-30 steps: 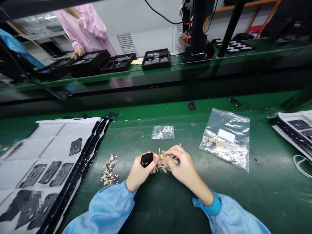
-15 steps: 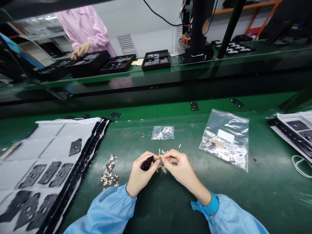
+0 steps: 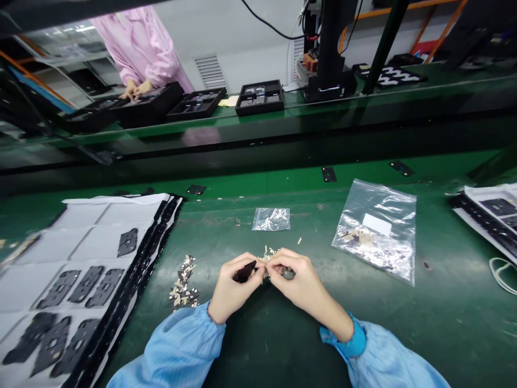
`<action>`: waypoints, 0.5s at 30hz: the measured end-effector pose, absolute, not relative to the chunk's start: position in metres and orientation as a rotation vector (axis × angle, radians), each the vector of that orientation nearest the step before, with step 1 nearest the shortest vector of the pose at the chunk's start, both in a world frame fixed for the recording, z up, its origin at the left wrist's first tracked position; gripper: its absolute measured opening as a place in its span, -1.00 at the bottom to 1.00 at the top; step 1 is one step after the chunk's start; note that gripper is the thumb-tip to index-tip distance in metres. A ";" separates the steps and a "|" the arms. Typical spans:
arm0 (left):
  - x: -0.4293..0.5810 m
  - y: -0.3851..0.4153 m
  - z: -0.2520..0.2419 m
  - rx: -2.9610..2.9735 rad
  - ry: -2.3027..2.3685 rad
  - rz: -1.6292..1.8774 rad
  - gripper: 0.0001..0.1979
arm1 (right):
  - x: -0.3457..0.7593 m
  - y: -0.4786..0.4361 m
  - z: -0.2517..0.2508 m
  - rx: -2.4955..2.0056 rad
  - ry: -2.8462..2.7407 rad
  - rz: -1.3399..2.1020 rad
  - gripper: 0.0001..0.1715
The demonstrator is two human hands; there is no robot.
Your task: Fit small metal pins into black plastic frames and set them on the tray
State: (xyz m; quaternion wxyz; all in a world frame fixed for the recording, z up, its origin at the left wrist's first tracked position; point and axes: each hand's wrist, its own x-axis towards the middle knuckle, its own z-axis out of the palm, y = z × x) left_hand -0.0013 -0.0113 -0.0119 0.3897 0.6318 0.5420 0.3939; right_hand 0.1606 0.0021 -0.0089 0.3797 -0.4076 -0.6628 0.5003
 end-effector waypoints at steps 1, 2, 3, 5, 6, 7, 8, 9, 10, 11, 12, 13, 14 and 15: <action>-0.001 -0.011 -0.011 1.595 1.390 1.005 -0.87 | 0.160 0.002 -0.010 -1.037 -1.646 1.337 -0.86; -0.001 -0.010 -0.010 1.583 1.406 1.010 -0.86 | 0.160 0.003 -0.011 -1.033 -1.587 1.400 -0.88; -0.002 -0.009 -0.010 1.572 1.425 1.017 -0.85 | 0.161 0.004 -0.012 -1.038 -1.514 1.456 -0.90; -0.005 -0.006 -0.010 1.569 1.470 1.034 -0.86 | 0.164 0.006 -0.012 -1.076 -1.354 1.515 -0.91; -0.006 -0.005 -0.011 1.580 1.491 1.039 -0.86 | 0.166 0.008 -0.012 -1.108 -1.284 1.506 -0.89; -0.008 -0.004 -0.012 1.603 1.507 1.035 -0.87 | 0.168 0.009 -0.012 -1.143 -1.227 1.477 -0.88; -0.009 -0.004 -0.013 1.635 1.518 1.019 -0.86 | 0.171 0.011 -0.011 -1.173 -1.184 1.439 -0.87; -0.010 -0.003 -0.014 1.678 1.524 0.993 -0.86 | 0.173 0.012 -0.011 -1.195 -1.157 1.407 -0.86; -0.010 -0.003 -0.015 1.725 1.525 0.959 -0.85 | 0.175 0.013 -0.011 -1.208 -1.141 1.386 -0.86; -0.010 -0.004 -0.016 1.775 1.524 0.925 -0.84 | 0.176 0.014 -0.010 -1.216 -1.129 1.379 -0.85; -0.010 -0.004 -0.017 1.822 1.522 0.895 -0.83 | 0.176 0.014 -0.011 -1.221 -1.120 1.383 -0.85; -0.010 -0.005 -0.018 1.863 1.524 0.869 -0.82 | 0.176 0.015 -0.011 -1.223 -1.115 1.393 -0.85; -0.009 -0.006 -0.019 1.893 1.535 0.851 -0.82 | 0.176 0.015 -0.012 -1.225 -1.113 1.403 -0.84; -0.009 -0.007 -0.019 1.913 1.554 0.840 -0.82 | 0.175 0.015 -0.013 -1.227 -1.115 1.412 -0.84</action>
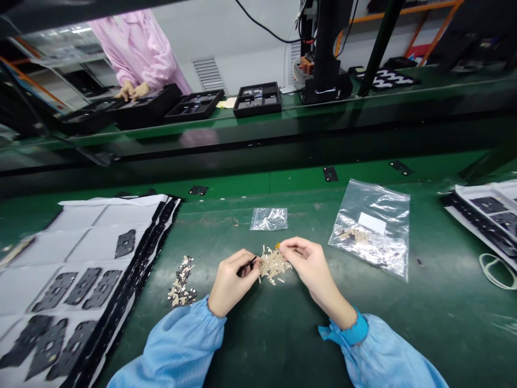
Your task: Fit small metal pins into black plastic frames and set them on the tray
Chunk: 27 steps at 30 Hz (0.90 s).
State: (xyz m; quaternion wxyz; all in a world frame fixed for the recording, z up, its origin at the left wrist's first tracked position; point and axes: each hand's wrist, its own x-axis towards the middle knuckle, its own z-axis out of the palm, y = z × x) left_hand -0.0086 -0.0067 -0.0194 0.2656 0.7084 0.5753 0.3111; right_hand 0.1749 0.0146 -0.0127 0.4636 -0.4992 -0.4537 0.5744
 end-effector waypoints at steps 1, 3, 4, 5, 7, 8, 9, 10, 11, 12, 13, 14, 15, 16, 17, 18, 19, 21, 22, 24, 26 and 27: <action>-0.008 -0.007 -0.020 1.925 1.572 0.835 -0.82 | 0.174 0.014 -0.014 -1.228 -1.119 1.418 -0.84; -0.008 -0.008 -0.021 1.940 1.572 0.840 -0.85 | 0.173 0.014 -0.016 -1.232 -1.132 1.424 -0.84; -0.009 -0.009 -0.021 1.946 1.552 0.849 -0.88 | 0.172 0.014 -0.016 -1.234 -1.136 1.429 -0.84; -0.009 -0.009 -0.022 1.955 1.521 0.859 -0.87 | 0.172 0.015 -0.017 -1.237 -1.137 1.434 -0.84; -0.010 -0.010 -0.023 1.974 1.460 0.865 -0.80 | 0.171 0.015 -0.018 -1.246 -1.137 1.439 -0.84; -0.010 -0.010 -0.023 1.983 1.443 0.864 -0.78 | 0.171 0.015 -0.018 -1.251 -1.137 1.440 -0.83; -0.010 -0.010 -0.024 1.989 1.438 0.858 -0.79 | 0.171 0.015 -0.018 -1.254 -1.139 1.440 -0.83; -0.010 -0.010 -0.024 1.990 1.447 0.855 -0.81 | 0.171 0.015 -0.019 -1.257 -1.142 1.440 -0.82; -0.010 -0.010 -0.024 1.987 1.467 0.856 -0.83 | 0.171 0.015 -0.019 -1.258 -1.146 1.442 -0.82; -0.010 -0.010 -0.023 1.982 1.492 0.863 -0.86 | 0.171 0.014 -0.019 -1.258 -1.150 1.443 -0.81; -0.009 -0.011 -0.022 1.978 1.512 0.872 -0.88 | 0.171 0.014 -0.019 -1.259 -1.153 1.443 -0.81; -0.009 -0.011 -0.021 1.976 1.523 0.882 -0.89 | 0.170 0.014 -0.019 -1.258 -1.155 1.442 -0.81; -0.008 -0.011 -0.019 1.974 1.525 0.894 -0.89 | 0.170 0.013 -0.020 -1.255 -1.158 1.438 -0.81; -0.007 -0.011 -0.018 1.969 1.523 0.905 -0.90 | 0.169 0.013 -0.020 -1.250 -1.158 1.432 -0.81; -0.007 -0.012 -0.017 1.957 1.521 0.914 -0.89 | 0.168 0.013 -0.020 -1.243 -1.158 1.425 -0.81; -0.006 -0.012 -0.016 1.935 1.526 0.925 -0.86 | 0.168 0.013 -0.020 -1.236 -1.159 1.416 -0.81; -0.005 -0.012 -0.015 1.907 1.536 0.941 -0.83 | 0.167 0.012 -0.020 -1.231 -1.161 1.404 -0.82; -0.005 -0.012 -0.015 1.856 1.545 0.986 -0.85 | 0.166 0.012 -0.020 -1.225 -1.172 1.374 -0.82; -0.005 -0.012 -0.014 1.842 1.534 1.016 -0.88 | 0.165 0.011 -0.019 -1.219 -1.181 1.361 -0.83; -0.004 -0.012 -0.013 1.835 1.495 1.097 -0.91 | 0.164 0.009 -0.018 -1.204 -1.204 1.337 -0.84; -0.002 -0.014 -0.012 1.841 1.454 1.182 -0.92 | 0.162 0.006 -0.017 -1.188 -1.243 1.315 -0.86; -0.001 -0.015 -0.011 1.847 1.439 1.218 -0.92 | 0.161 0.004 -0.016 -1.181 -1.269 1.299 -0.87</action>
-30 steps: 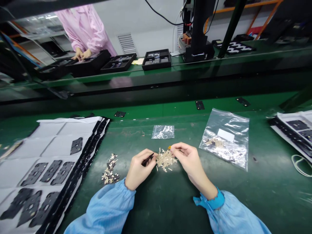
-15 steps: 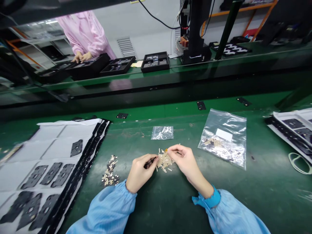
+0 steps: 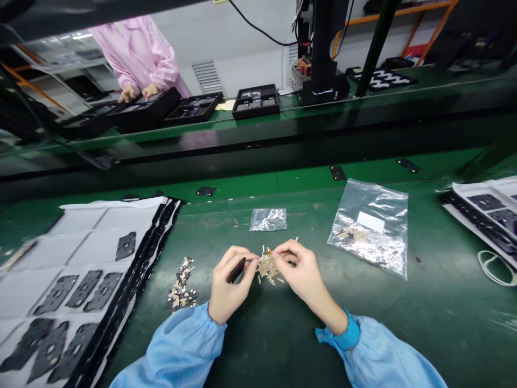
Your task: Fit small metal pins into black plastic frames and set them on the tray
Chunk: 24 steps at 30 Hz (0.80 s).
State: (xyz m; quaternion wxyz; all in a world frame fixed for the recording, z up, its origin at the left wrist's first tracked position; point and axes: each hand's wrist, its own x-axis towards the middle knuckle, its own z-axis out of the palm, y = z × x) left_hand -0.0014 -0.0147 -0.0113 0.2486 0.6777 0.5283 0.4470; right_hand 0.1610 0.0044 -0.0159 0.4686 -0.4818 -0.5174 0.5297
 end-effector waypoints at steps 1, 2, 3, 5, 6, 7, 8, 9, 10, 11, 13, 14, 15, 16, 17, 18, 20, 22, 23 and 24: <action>0.000 -0.016 -0.011 1.853 1.428 1.246 -0.92 | 0.160 0.003 -0.015 -1.175 -1.298 1.279 -0.88; 0.001 -0.017 -0.011 1.858 1.416 1.267 -0.91 | 0.159 0.002 -0.014 -1.170 -1.327 1.256 -0.89; 0.002 -0.019 -0.011 1.862 1.403 1.279 -0.90 | 0.157 0.000 -0.014 -1.164 -1.355 1.234 -0.89; 0.004 -0.021 -0.013 1.867 1.377 1.292 -0.86 | 0.155 -0.001 -0.013 -1.156 -1.402 1.197 -0.90; 0.004 -0.021 -0.014 1.870 1.366 1.296 -0.84 | 0.155 -0.002 -0.013 -1.153 -1.422 1.184 -0.90; 0.004 -0.022 -0.015 1.872 1.355 1.296 -0.83 | 0.154 -0.002 -0.013 -1.149 -1.440 1.171 -0.90; 0.005 -0.022 -0.016 1.874 1.345 1.295 -0.83 | 0.154 -0.003 -0.013 -1.148 -1.458 1.161 -0.90; 0.005 -0.022 -0.017 1.876 1.337 1.293 -0.82 | 0.153 -0.003 -0.014 -1.147 -1.474 1.150 -0.90; 0.005 -0.022 -0.018 1.876 1.331 1.290 -0.81 | 0.153 -0.004 -0.014 -1.148 -1.487 1.139 -0.90; 0.005 -0.022 -0.019 1.874 1.327 1.286 -0.80 | 0.153 -0.005 -0.015 -1.150 -1.496 1.129 -0.90; 0.005 -0.021 -0.021 1.857 1.332 1.277 -0.78 | 0.153 -0.006 -0.014 -1.147 -1.503 1.122 -0.90; 0.005 -0.020 -0.021 1.837 1.340 1.270 -0.78 | 0.154 -0.006 -0.014 -1.139 -1.509 1.130 -0.89; 0.004 -0.018 -0.021 1.803 1.351 1.262 -0.79 | 0.154 -0.007 -0.013 -1.125 -1.517 1.146 -0.88; 0.004 -0.016 -0.021 1.754 1.367 1.249 -0.82 | 0.154 -0.006 -0.012 -1.114 -1.519 1.167 -0.87; 0.003 -0.014 -0.020 1.691 1.384 1.229 -0.85 | 0.154 -0.006 -0.011 -1.109 -1.511 1.188 -0.86; 0.002 -0.013 -0.020 1.618 1.397 1.203 -0.87 | 0.155 -0.004 -0.010 -1.118 -1.486 1.207 -0.86; 0.000 -0.010 -0.018 1.462 1.395 1.140 -0.89 | 0.157 -0.001 -0.010 -1.157 -1.387 1.244 -0.86; -0.002 -0.008 -0.016 1.340 1.354 1.081 -0.87 | 0.160 0.003 -0.010 -1.187 -1.282 1.316 -0.84; -0.003 -0.008 -0.016 1.298 1.328 1.059 -0.86 | 0.161 0.004 -0.010 -1.188 -1.248 1.368 -0.83; -0.003 -0.009 -0.015 1.270 1.304 1.041 -0.85 | 0.162 0.005 -0.010 -1.183 -1.226 1.426 -0.81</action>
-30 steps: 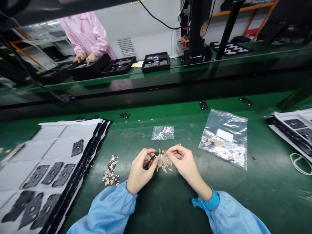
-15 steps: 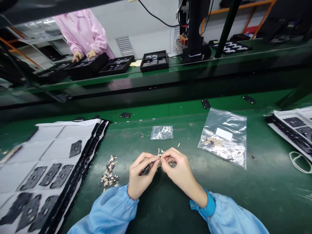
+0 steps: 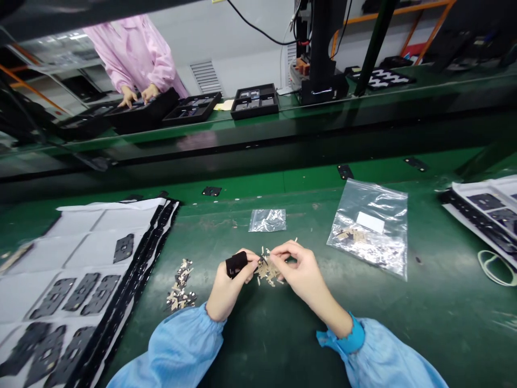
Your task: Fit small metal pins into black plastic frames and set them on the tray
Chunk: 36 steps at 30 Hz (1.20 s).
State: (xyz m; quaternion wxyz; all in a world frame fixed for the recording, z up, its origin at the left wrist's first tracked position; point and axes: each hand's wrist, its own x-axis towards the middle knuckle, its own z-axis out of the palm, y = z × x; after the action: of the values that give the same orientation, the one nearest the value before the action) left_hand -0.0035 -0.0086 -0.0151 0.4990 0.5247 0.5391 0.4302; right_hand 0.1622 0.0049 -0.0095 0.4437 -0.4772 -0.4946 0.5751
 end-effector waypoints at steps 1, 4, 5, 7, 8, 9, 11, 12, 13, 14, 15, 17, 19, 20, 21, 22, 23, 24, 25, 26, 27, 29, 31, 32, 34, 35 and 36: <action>-0.004 -0.009 -0.015 1.255 1.286 1.023 -0.85 | 0.163 0.005 -0.009 -1.177 -1.214 1.483 -0.79; -0.003 -0.011 -0.013 1.258 1.256 0.984 -0.84 | 0.164 0.005 -0.007 -1.161 -1.189 1.619 -0.76; -0.003 -0.012 -0.013 1.265 1.248 0.975 -0.84 | 0.164 0.005 -0.006 -1.156 -1.181 1.649 -0.75; -0.002 -0.012 -0.012 1.278 1.234 0.967 -0.85 | 0.164 0.004 -0.005 -1.143 -1.168 1.685 -0.75; -0.002 -0.011 -0.011 1.284 1.227 0.965 -0.85 | 0.164 0.004 -0.005 -1.138 -1.166 1.696 -0.75; -0.002 -0.011 -0.011 1.288 1.220 0.964 -0.84 | 0.164 0.003 -0.005 -1.136 -1.164 1.707 -0.76; -0.003 -0.010 -0.009 1.296 1.209 0.963 -0.84 | 0.165 0.003 -0.005 -1.139 -1.157 1.731 -0.76; -0.003 -0.010 -0.008 1.300 1.204 0.963 -0.83 | 0.165 0.003 -0.005 -1.140 -1.153 1.742 -0.76; -0.003 -0.009 -0.008 1.303 1.200 0.963 -0.83 | 0.165 0.003 -0.005 -1.139 -1.149 1.751 -0.76; -0.003 -0.009 -0.007 1.305 1.195 0.963 -0.83 | 0.165 0.003 -0.005 -1.135 -1.149 1.757 -0.76; -0.003 -0.009 -0.007 1.304 1.190 0.963 -0.84 | 0.165 0.003 -0.005 -1.131 -1.151 1.757 -0.75; -0.003 -0.011 -0.008 1.285 1.181 0.970 -0.84 | 0.164 0.003 -0.005 -1.125 -1.153 1.736 -0.74; -0.002 -0.013 -0.011 1.208 1.164 0.991 -0.85 | 0.162 0.003 -0.004 -1.129 -1.136 1.690 -0.73; -0.001 -0.014 -0.013 1.139 1.147 1.014 -0.86 | 0.161 0.003 -0.003 -1.131 -1.120 1.666 -0.73; -0.002 -0.014 -0.014 1.055 1.126 1.048 -0.85 | 0.161 0.003 -0.003 -1.130 -1.099 1.648 -0.74; -0.002 -0.014 -0.016 0.965 1.106 1.090 -0.84 | 0.160 0.003 -0.002 -1.125 -1.073 1.645 -0.74; -0.003 -0.013 -0.018 0.879 1.096 1.136 -0.85 | 0.160 0.002 0.000 -1.116 -1.042 1.657 -0.76; -0.004 -0.012 -0.019 0.809 1.104 1.177 -0.87 | 0.160 0.002 0.001 -1.102 -1.008 1.682 -0.77; -0.006 -0.010 -0.019 0.764 1.130 1.209 -0.89 | 0.160 0.001 0.003 -1.087 -0.972 1.717 -0.78; -0.007 -0.007 -0.020 0.749 1.174 1.228 -0.91 | 0.160 0.000 0.004 -1.070 -0.936 1.758 -0.79; -0.009 -0.005 -0.020 0.760 1.228 1.235 -0.92 | 0.160 -0.001 0.006 -1.055 -0.904 1.803 -0.80; -0.013 0.001 -0.020 0.823 1.320 1.234 -0.85 | 0.160 -0.003 0.010 -1.029 -0.866 1.891 -0.79; -0.015 0.004 -0.020 0.869 1.353 1.241 -0.74 | 0.160 -0.005 0.012 -1.015 -0.856 1.957 -0.77; -0.016 0.005 -0.020 0.874 1.352 1.248 -0.70 | 0.160 -0.006 0.013 -1.016 -0.857 1.974 -0.76; -0.017 0.005 -0.020 0.883 1.336 1.260 -0.65 | 0.160 -0.006 0.013 -1.032 -0.858 1.984 -0.76; -0.016 0.005 -0.019 0.895 1.334 1.263 -0.65 | 0.160 -0.006 0.013 -1.042 -0.855 1.983 -0.76; -0.016 0.004 -0.019 0.912 1.337 1.263 -0.65 | 0.160 -0.006 0.013 -1.047 -0.852 1.986 -0.76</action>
State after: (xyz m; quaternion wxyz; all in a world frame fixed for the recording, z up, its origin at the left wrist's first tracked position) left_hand -0.0158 0.0037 -0.0191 0.5178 0.3800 0.5571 0.5265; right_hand 0.1601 -0.0063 0.0127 0.3616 -0.4065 -0.3309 0.7711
